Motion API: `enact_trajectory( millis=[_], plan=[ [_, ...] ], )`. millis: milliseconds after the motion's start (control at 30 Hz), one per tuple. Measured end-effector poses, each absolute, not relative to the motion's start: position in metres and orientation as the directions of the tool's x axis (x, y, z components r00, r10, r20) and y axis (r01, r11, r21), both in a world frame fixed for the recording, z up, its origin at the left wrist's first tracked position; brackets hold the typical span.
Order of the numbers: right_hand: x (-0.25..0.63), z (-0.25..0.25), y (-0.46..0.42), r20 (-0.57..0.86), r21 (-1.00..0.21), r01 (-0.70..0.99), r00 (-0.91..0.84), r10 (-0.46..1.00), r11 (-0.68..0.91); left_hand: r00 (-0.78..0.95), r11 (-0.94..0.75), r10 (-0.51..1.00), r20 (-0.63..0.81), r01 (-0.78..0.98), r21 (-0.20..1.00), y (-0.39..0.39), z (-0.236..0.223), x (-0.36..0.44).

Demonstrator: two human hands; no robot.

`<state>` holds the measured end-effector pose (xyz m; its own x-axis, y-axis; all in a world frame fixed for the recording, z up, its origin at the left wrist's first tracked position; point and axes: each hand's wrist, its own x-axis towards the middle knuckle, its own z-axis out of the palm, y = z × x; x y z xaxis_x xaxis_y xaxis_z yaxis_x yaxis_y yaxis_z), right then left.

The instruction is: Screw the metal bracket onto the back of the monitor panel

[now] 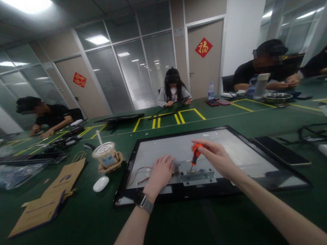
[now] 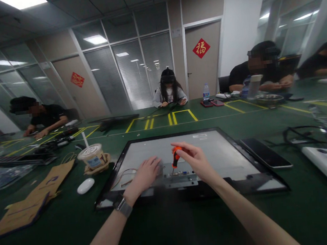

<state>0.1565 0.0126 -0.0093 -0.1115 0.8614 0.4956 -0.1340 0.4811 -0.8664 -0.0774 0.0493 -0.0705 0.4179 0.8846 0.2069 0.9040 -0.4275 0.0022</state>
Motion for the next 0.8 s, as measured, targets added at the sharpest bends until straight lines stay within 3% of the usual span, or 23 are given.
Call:
enact_trajectory(
  millis=[267,467,600,800],
  plan=[
    [0.1564,-0.0117,0.014,0.488,-0.869,-0.194,-0.176,0.855,0.456,0.427,-0.434,0.876,0.223,0.901,-0.02,0.0488,-0.071,-0.077],
    [0.1551,-0.0052,0.0113,0.549,-0.835,-0.054,-0.016,0.836,0.548,0.422,-0.434,0.878,0.224,0.901,0.006,0.0514,-0.0742,-0.0787],
    [0.1556,-0.0032,0.0089,0.594,-0.803,0.039,-0.017,0.804,0.595,0.428,-0.44,0.875,0.228,0.898,0.0,0.0525,-0.075,-0.0796],
    [0.1566,-0.0076,0.0095,0.529,-0.848,-0.111,-0.161,0.833,0.518,0.437,-0.442,0.871,0.224,0.896,-0.026,0.0507,-0.0737,-0.0785]
  ],
)
